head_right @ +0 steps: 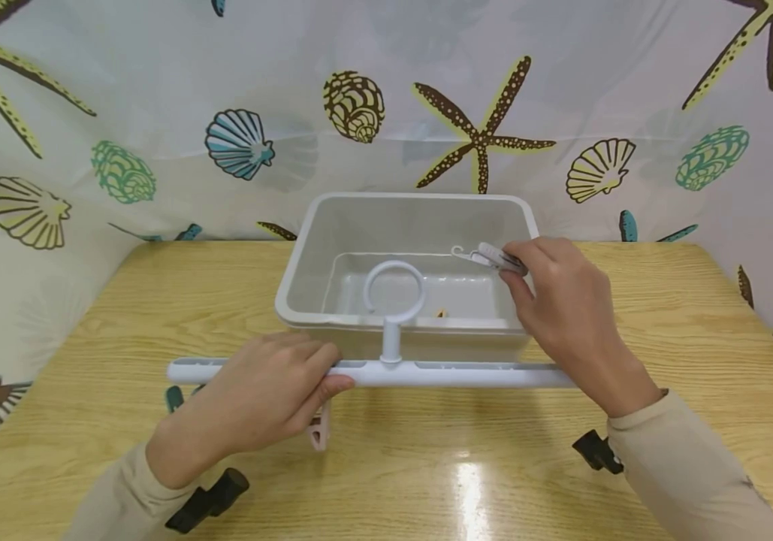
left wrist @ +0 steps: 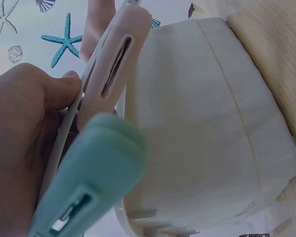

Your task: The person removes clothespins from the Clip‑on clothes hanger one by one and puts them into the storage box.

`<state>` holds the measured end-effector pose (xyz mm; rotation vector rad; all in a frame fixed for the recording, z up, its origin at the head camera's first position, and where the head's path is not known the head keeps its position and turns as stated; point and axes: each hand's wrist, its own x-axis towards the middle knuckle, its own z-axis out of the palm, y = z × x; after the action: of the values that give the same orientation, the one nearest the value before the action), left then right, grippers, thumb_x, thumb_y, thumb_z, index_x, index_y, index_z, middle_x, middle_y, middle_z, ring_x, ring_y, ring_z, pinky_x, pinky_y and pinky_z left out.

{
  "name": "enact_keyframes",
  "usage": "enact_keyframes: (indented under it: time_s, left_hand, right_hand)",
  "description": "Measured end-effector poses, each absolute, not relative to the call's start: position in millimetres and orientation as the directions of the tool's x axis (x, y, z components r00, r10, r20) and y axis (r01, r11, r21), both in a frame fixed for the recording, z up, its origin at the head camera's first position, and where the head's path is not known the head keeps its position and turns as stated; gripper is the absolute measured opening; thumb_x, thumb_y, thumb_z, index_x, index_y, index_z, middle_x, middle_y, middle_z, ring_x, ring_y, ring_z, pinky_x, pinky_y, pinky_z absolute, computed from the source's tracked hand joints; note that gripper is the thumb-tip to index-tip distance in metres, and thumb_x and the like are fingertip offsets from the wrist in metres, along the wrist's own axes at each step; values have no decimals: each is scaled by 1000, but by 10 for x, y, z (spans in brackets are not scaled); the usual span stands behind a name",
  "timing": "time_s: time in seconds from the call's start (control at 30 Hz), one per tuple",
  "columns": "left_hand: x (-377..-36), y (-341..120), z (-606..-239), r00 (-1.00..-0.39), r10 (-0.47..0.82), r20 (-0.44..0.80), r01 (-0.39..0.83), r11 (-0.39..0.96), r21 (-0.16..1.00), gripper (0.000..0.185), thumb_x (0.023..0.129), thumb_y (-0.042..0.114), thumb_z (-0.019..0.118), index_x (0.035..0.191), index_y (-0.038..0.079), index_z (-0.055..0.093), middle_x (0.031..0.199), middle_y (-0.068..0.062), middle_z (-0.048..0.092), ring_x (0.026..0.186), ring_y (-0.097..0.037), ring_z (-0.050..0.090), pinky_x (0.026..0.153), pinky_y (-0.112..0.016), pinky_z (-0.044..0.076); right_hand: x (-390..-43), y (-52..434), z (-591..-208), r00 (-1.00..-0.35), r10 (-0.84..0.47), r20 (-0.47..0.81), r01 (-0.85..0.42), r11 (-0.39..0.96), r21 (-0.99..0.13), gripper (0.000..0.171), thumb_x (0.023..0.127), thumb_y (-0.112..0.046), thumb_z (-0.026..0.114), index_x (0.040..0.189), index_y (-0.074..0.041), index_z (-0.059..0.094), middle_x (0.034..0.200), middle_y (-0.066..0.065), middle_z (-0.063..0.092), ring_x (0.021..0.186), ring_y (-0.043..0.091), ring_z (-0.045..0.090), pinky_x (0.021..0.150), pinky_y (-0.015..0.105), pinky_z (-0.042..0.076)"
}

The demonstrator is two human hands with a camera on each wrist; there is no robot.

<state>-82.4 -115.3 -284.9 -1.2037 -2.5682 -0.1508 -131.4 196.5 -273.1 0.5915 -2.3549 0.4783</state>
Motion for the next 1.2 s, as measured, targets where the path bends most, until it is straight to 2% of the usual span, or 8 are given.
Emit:
enact_keyframes:
  time_s: [0.33,0.4,0.57,0.67,0.83,0.97,1.2]
  left_hand:
    - [-828,-1156,-2845,-601,737,310,767,641,-35,39,100,38,51,70,14,44,57,9,35,52,-8,38,48,-25,36]
    - [-827,-1156,-2844,-601,737,308,767,640,-36,39,100,39,51,70,14,44,57,9,35,52,-8,38,48,-25,37]
    - [-826,-1156,-2849,-598,739,310,767,640,-46,40,100,39,50,70,15,43,57,9,35,51,-9,39,48,-25,37]
    - [-825,-1155,-2852,-599,739,308,766,641,-46,40,101,40,49,70,15,43,57,9,35,52,-9,40,48,-26,37]
    - [-824,-1152,-2848,-603,738,302,765,642,-40,40,101,39,49,70,15,43,57,9,36,52,-9,40,48,-26,38]
    - [-824,-1151,-2843,-601,742,299,767,640,-46,39,100,38,52,70,15,43,57,9,36,51,-9,40,48,-26,37]
    - [-826,-1137,-2838,-613,737,286,762,647,-34,38,99,38,53,70,15,44,57,9,36,52,-8,39,49,-25,37]
  right_hand:
    - [-1345,1934,-2727,-699,-290,654,-521,832,-189,25,80,-1,78,103,1,69,94,16,70,84,32,64,64,46,50]
    - [-1368,1915,-2714,-697,-288,657,-526,828,-195,28,80,2,76,107,2,67,97,18,69,81,32,63,63,45,50]
    - [-1441,1850,-2666,-709,-260,656,-521,820,-238,52,81,15,66,128,4,51,129,25,49,82,36,63,69,46,53]
    - [-1428,1826,-2653,-712,-256,654,-517,821,-242,53,81,16,64,130,2,49,136,25,42,90,39,62,72,49,53]
    - [-1338,1861,-2661,-706,-273,654,-522,824,-220,40,81,12,67,119,2,58,125,21,52,91,35,61,66,48,51]
    - [-1270,1908,-2673,-708,-296,641,-541,811,-222,37,80,11,70,114,1,62,113,18,59,88,31,62,65,46,52]
    - [-1110,1892,-2649,-677,-417,606,-653,720,-235,27,80,4,74,104,-2,66,97,7,68,79,18,63,66,37,53]
